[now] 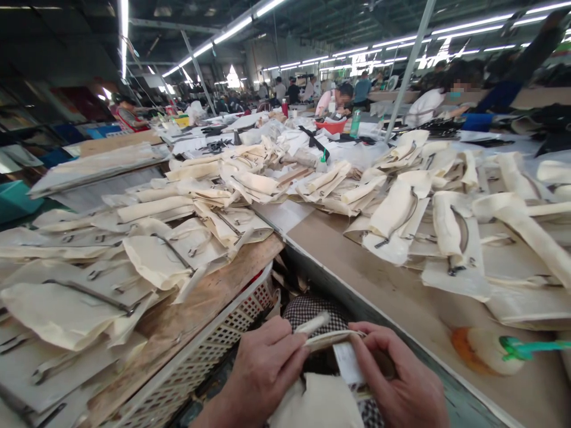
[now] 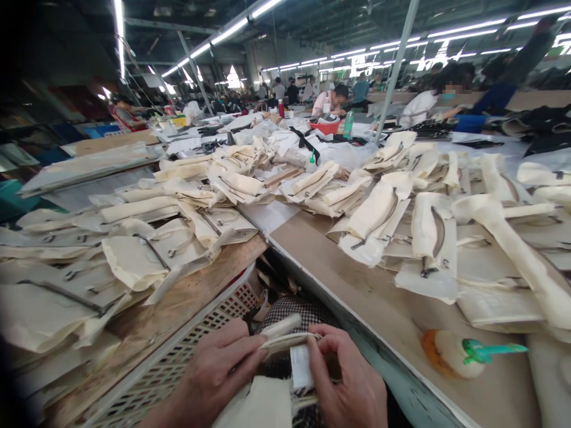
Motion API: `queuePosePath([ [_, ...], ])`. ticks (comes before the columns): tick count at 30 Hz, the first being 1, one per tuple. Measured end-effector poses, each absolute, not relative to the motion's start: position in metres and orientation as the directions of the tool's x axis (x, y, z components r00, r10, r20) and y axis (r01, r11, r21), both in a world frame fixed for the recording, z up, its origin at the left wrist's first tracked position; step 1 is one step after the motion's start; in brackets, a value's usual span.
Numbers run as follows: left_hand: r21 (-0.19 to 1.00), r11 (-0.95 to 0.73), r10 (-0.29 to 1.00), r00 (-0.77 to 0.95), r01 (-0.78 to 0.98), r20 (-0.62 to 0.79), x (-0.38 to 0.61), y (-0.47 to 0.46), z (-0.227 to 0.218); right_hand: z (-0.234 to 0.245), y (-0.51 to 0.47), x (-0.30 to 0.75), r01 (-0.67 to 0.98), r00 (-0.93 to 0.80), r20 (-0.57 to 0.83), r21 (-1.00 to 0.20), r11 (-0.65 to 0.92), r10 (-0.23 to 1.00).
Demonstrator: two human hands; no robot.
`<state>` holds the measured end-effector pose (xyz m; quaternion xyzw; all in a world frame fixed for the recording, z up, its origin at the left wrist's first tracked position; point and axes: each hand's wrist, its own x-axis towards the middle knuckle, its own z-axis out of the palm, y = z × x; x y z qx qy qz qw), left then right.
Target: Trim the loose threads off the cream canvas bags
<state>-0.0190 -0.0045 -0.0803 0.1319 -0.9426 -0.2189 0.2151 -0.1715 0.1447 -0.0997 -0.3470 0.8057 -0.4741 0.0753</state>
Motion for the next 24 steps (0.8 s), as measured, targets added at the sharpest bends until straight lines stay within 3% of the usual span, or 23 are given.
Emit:
queuePosePath([
  [4,0.409,0.903,-0.280,-0.899,-0.129,0.336,-0.023,-0.005,-0.072,-0.101,0.148,-0.175,-0.491,-0.740,0.216,-0.821,0.292,-0.637],
  [13,0.188,0.978,0.073,-0.992,0.091,0.104,-0.064,-0.017,-0.045,-0.107,0.149,-0.173,-0.568,-0.649,0.305,-0.804,0.177,-0.697],
  [19,0.188,0.964,0.181,-0.981,0.191,0.066,-0.086,-0.017,-0.046,-0.107,0.152,-0.178,-0.607,-0.634,0.338,-0.775,0.176,-0.696],
  [24,0.186,0.961,0.192,-0.978,0.204,0.080,-0.094,-0.016,-0.051,-0.108,0.160,-0.184,-0.635,-0.602,0.371,-0.759,0.142,-0.707],
])
